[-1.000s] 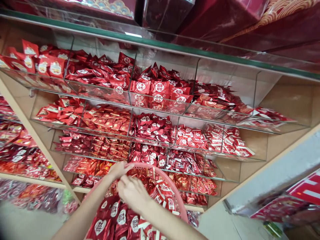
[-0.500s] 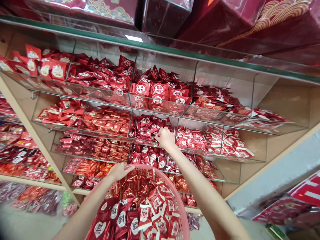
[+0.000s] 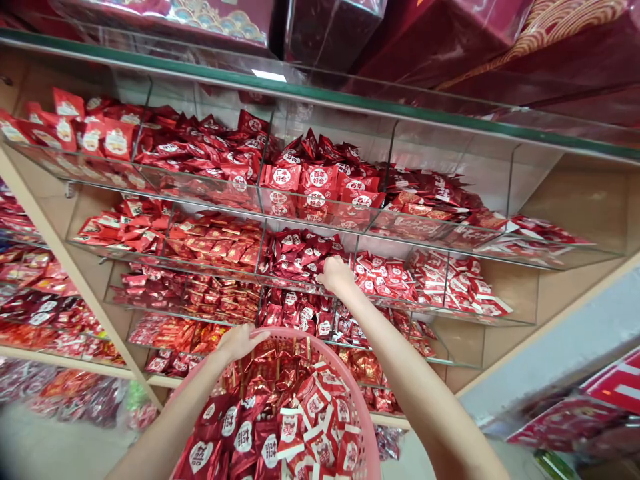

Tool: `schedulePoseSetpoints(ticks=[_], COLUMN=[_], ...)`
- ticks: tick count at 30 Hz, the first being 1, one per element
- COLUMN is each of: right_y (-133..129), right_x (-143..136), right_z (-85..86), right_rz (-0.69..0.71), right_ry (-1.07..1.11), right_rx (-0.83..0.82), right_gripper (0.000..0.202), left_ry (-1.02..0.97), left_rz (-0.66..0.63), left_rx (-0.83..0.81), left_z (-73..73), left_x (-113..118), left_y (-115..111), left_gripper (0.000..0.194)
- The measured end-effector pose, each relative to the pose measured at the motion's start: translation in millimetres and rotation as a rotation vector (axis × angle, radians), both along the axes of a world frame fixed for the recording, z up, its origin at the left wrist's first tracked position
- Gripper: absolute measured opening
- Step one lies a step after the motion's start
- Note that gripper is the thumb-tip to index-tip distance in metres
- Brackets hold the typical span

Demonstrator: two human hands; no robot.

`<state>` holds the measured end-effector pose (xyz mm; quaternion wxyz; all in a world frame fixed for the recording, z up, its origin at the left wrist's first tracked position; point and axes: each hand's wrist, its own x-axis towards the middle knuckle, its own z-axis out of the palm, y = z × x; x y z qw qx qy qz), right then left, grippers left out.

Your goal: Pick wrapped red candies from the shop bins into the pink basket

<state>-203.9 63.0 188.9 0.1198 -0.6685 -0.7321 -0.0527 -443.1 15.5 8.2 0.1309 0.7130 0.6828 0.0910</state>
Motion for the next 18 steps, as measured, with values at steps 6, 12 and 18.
schedulePoseSetpoints(ticks=[6, 12, 18], right_y=[-12, -27, -77], right_x=[-12, -1, 12], right_z=[-0.6, 23.0, 49.7], right_rz=[-0.024, -0.061, 0.218], right_ry=[-0.120, -0.068, 0.178], right_rx=[0.077, 0.223, 0.388], right_gripper=[0.021, 0.018, 0.009], left_ry=[0.013, -0.004, 0.003], left_rz=[0.003, 0.022, 0.015], left_rx=[-0.022, -0.044, -0.046], left_z=[3.3, 4.1, 3.4], left_x=[1, 2, 1], left_y=[-1, -1, 0], left_gripper=[0.072, 0.072, 0.074])
